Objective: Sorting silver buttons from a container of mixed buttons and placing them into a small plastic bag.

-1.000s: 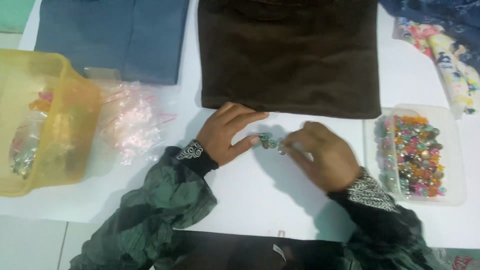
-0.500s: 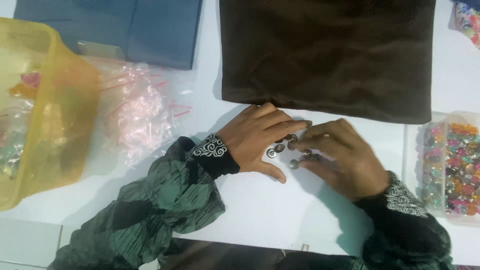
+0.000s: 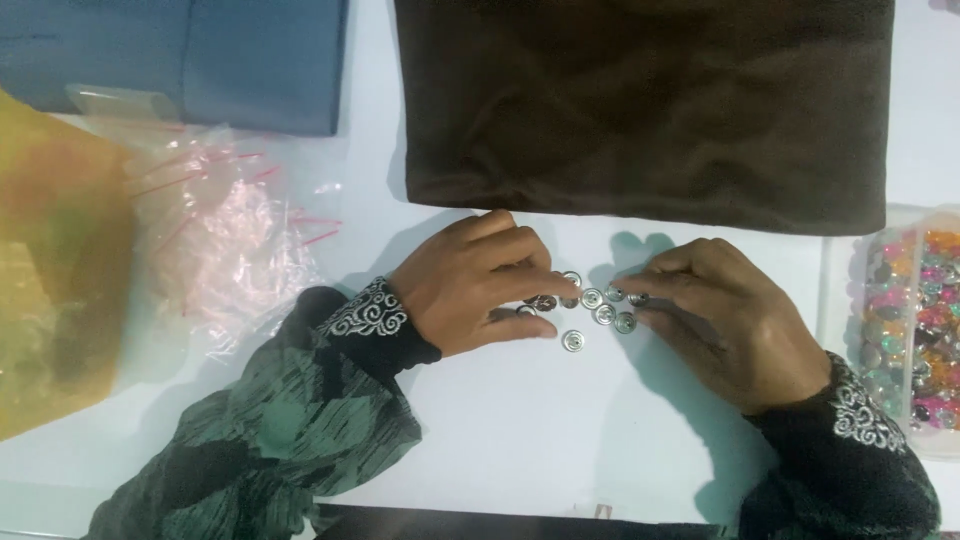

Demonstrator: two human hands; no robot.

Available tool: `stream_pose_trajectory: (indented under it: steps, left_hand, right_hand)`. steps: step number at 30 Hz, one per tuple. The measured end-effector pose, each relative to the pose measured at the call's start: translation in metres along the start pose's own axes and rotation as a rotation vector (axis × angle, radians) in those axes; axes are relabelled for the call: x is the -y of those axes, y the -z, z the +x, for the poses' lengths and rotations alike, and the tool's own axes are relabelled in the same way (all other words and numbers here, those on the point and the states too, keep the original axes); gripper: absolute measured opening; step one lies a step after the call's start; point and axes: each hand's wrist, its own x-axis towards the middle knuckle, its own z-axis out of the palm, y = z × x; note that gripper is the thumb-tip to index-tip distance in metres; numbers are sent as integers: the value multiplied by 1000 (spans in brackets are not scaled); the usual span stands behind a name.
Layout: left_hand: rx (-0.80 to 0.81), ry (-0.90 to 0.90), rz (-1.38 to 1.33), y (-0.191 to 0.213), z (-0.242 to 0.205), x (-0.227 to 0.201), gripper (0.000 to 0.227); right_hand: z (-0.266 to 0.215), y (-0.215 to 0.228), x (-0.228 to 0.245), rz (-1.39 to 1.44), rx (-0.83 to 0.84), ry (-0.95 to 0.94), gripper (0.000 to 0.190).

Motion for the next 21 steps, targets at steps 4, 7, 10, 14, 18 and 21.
stream_pose_trajectory:
  steps: [4, 7, 10, 14, 18, 21]
  left_hand:
    - [-35, -19, -12, 1, 2, -1, 15]
    - [-31, -12, -14, 2, 3, -1, 13]
    - [-29, -13, -30, 4, 4, -2, 17]
    - [-35, 1, -44, 4, 4, -3, 17]
    - [-36, 4, 14, 7, 4, -4, 19]
    - [-30, 17, 99, 4, 3, -5, 25]
  right_hand:
    - [4, -6, 2, 2, -7, 33, 36]
    - [5, -9, 4, -29, -32, 63, 27]
    - [5, -6, 1, -50, -25, 58, 22]
    - [1, 3, 1, -99, -31, 27, 19]
    - [2, 2, 3, -175, -115, 57, 18]
    - [8, -12, 10, -180, -189, 108, 28]
